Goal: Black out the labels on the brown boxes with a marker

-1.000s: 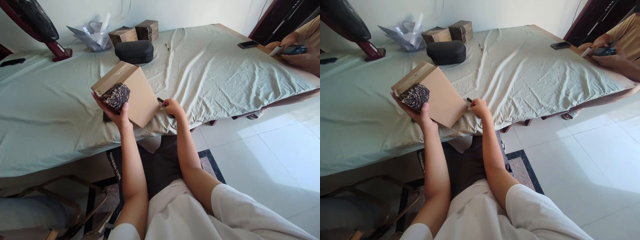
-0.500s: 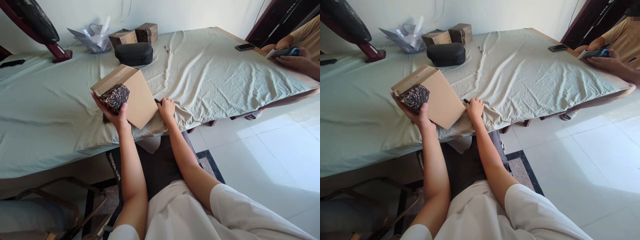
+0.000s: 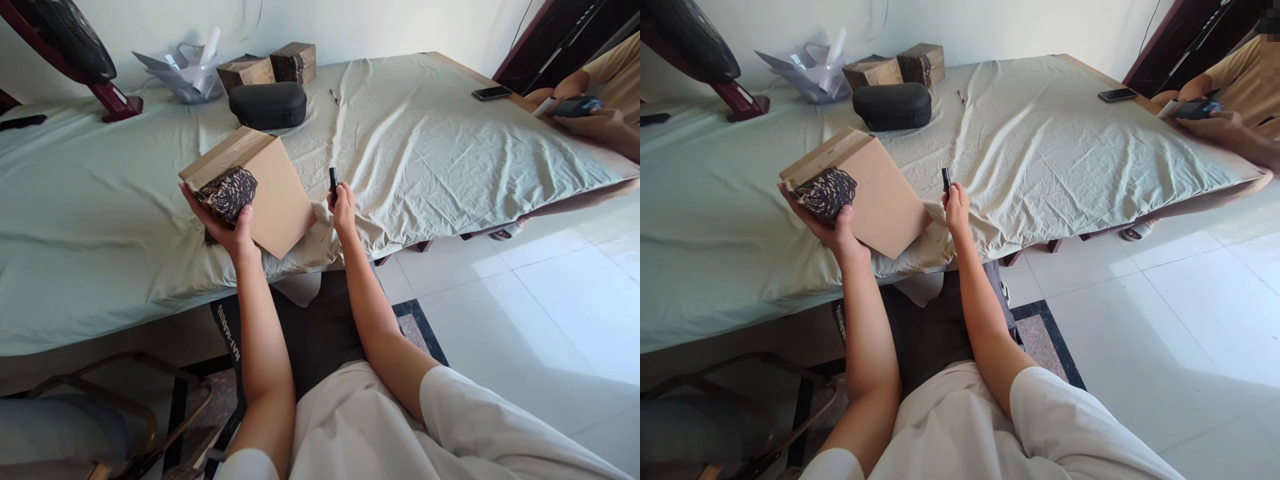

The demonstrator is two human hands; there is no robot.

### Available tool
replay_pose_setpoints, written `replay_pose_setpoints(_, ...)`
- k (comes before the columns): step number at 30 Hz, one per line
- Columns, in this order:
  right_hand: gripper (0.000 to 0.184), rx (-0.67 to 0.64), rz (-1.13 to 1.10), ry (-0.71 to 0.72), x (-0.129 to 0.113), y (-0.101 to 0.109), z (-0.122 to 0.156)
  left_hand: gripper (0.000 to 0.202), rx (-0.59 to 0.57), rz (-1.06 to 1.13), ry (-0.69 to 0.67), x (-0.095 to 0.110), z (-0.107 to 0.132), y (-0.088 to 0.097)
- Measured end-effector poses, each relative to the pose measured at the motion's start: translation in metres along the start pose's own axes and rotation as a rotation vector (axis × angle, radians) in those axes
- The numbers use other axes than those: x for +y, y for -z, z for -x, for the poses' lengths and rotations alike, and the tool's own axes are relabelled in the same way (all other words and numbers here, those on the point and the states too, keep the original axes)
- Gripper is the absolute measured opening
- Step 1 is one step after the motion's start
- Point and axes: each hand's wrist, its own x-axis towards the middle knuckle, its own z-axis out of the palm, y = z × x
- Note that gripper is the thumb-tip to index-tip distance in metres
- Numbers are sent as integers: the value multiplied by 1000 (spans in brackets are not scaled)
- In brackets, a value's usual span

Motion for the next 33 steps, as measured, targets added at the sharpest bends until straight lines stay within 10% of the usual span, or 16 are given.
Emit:
replay_pose_setpoints(4,49,248,-527,121,-2,-3,3,125,58,226,-47,2,-1,-6)
replay_pose_setpoints(14,75,202,-672,144,-9,-2,4,120,51,375,-83,-1,-2,-11)
replay_pose_setpoints(26,51,289,-244,97,-5,-9,-3,127,27,340,-113,-33,-11,-9)
replay_pose_setpoints(33,82,160,-55,-61,5,-11,-5,124,-88,470,-7,-20,-9,-1)
